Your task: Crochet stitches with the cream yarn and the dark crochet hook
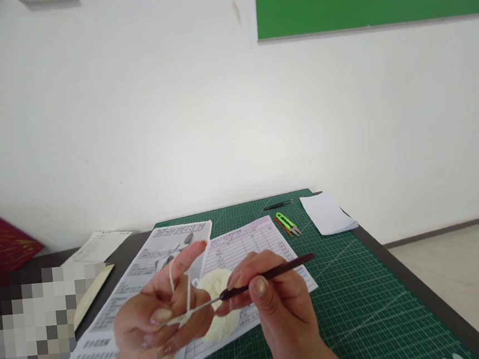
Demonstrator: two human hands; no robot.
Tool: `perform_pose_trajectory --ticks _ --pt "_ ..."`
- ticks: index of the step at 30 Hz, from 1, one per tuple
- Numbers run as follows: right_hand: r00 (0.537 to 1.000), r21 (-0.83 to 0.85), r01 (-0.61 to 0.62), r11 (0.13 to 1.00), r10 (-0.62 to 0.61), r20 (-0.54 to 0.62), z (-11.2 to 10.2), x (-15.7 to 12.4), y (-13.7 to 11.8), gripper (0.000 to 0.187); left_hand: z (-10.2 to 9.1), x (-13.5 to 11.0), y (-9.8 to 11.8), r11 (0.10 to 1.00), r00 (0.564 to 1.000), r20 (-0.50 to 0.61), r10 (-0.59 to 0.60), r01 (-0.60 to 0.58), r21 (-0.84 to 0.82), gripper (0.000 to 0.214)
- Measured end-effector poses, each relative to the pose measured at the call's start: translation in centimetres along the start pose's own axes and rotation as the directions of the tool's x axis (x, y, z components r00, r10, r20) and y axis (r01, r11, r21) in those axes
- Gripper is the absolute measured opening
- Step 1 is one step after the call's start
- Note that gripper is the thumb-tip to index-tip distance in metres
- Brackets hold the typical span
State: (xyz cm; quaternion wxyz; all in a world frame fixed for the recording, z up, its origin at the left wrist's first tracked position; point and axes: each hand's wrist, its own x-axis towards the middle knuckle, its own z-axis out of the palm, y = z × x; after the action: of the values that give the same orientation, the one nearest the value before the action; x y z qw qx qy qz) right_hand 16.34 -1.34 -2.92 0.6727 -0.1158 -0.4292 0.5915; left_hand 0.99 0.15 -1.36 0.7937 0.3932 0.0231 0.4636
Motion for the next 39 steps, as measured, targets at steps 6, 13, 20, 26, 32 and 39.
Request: perform_pose_trajectory --ticks 6,13,20,26,32,39 --pt "0.985 -0.216 0.172 0.961 -0.166 0.043 0.0 0.0 -0.4 0.016 0.1 0.2 0.2 1.000 1.000 0.006 -0.014 0.014 0.021 0.052" --pt "0.970 -0.386 0.245 0.889 -0.223 0.100 0.4 -0.4 -1.3 0.016 0.0 0.3 0.3 0.999 1.000 0.001 0.015 -0.015 0.043 0.054" --pt "0.931 -0.458 0.364 0.811 -0.327 0.160 0.3 -0.8 -1.2 0.018 0.3 0.1 0.4 0.997 0.996 -0.077 0.049 -0.044 0.064 0.056" --pt "0.895 -0.521 0.445 0.729 -0.389 0.220 0.6 -0.8 -0.6 0.020 0.4 0.1 0.2 0.995 0.994 -0.066 0.088 -0.085 0.045 0.059" --pt "0.822 -0.631 0.570 0.527 -0.367 0.437 0.0 -0.9 -1.2 0.038 0.3 0.0 0.1 0.995 0.998 0.000 0.063 -0.063 0.078 0.060" --pt "0.633 -0.708 0.706 0.015 -0.461 0.622 -0.5 -1.4 0.4 0.032 1.0 -0.1 -0.1 0.991 0.991 -0.074 0.115 -0.110 0.076 0.061"
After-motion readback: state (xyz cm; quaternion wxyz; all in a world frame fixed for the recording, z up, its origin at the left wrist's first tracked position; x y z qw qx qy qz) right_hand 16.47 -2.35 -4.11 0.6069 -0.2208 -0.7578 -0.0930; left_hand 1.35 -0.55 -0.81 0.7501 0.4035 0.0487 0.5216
